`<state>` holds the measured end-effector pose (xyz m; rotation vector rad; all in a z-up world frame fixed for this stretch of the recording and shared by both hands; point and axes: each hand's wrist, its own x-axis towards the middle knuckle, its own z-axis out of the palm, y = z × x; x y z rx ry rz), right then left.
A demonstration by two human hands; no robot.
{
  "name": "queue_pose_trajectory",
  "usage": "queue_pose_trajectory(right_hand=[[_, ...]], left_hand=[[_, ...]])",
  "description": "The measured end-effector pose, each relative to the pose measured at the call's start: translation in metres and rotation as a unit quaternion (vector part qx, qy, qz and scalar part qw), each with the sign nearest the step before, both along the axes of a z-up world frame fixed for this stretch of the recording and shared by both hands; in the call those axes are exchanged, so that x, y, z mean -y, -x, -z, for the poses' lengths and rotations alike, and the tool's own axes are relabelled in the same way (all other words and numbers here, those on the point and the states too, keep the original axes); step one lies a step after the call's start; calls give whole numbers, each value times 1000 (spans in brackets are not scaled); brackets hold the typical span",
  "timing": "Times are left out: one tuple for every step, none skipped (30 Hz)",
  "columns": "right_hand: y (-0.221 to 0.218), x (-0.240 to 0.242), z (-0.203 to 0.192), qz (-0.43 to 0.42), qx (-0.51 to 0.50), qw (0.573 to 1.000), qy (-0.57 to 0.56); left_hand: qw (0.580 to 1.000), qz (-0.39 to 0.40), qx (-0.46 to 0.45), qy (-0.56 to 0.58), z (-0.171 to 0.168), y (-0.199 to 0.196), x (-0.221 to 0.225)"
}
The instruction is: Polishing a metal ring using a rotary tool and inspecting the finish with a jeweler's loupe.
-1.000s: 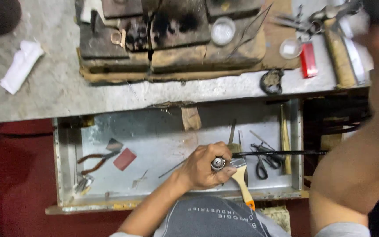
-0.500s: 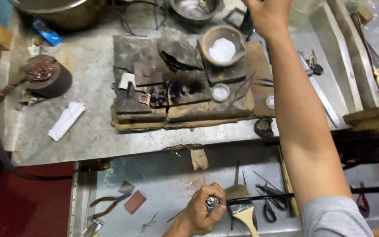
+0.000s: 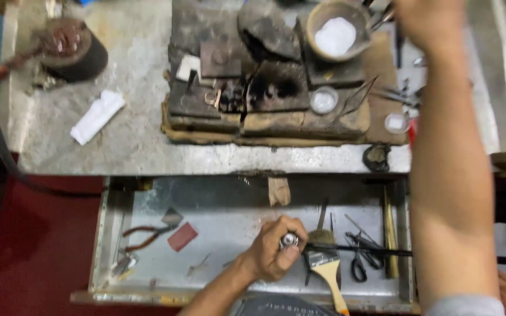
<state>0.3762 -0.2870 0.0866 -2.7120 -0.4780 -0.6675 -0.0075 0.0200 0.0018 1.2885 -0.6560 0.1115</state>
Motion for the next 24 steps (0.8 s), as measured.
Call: queue_pose_trajectory(right_hand=[[28, 9, -2, -19, -4, 999, -33], [57, 21, -3, -35, -10, 997, -68], [103, 19, -4, -35, -24, 997, -69], [150, 18, -9, -53, -24, 991, -122], [196, 17, -17, -69, -23, 982, -176], [239, -8, -27, -62, -34, 982, -173], [282, -34, -39, -74, -31, 971, -224], [319, -63, -52, -88, -26, 956, -277], [326, -71, -54, -85, -34, 956, -277], [337, -78, -55, -201, -73, 947, -242], [348, -85, -58, -312, -114, 921, -204], [359, -96, -54, -309, -118, 921, -204], [370, -108, -51, -260, -127, 921, -259], [381, -120, -48, -209, -135, 917, -314], [384, -119, -45, -205, -137, 916, -316], [388, -119, -41, -209, -130, 917, -314], [391, -118, -38, -214, -124, 917, -313], [392, -117, -35, -211, -125, 917, -315], [393, -116, -33, -211, -114, 917, -318], [394, -115, -31, -210, -104, 918, -321], [394, -114, -30, -206, -105, 918, -323], [394, -114, -29, -210, -105, 915, -329], [395, -113, -27, -215, -105, 911, -335], [395, -112, -26, -213, -106, 911, -336]], left_hand=[[1000, -7, 18, -16, 4, -3, 1], [999, -10, 35, -33, 10, -4, 3], [999, -11, 21, -34, 25, -4, 11], [1000, -11, 7, 0, 39, -4, 17], [999, -12, -8, 34, 54, -3, 25], [999, -8, -19, 37, 33, -6, 22], [1000, 1, 28, 1, 12, -10, 19], [996, 7, 78, -39, -9, -18, 13], [997, 7, 69, -38, -9, -20, 15], [995, 21, 85, -48, -9, -21, 18], [993, 34, 102, -58, -9, -22, 21], [993, 37, 98, -57, -9, -23, 23], [992, 39, 105, -56, -10, -23, 25], [991, 41, 113, -55, -11, -24, 26], [991, 44, 109, -55, -12, -25, 27], [990, 51, 119, -54, -13, -26, 29], [989, 58, 129, -52, -15, -28, 30], [989, 62, 127, -52, -15, -28, 31], [987, 64, 137, -59, -15, -27, 32], [985, 66, 147, -64, -15, -27, 34], [985, 70, 145, -64, -15, -27, 35], [984, 71, 149, -62, -15, -28, 36], [984, 72, 152, -61, -15, -28, 37], [984, 74, 151, -61, -16, -28, 37]])
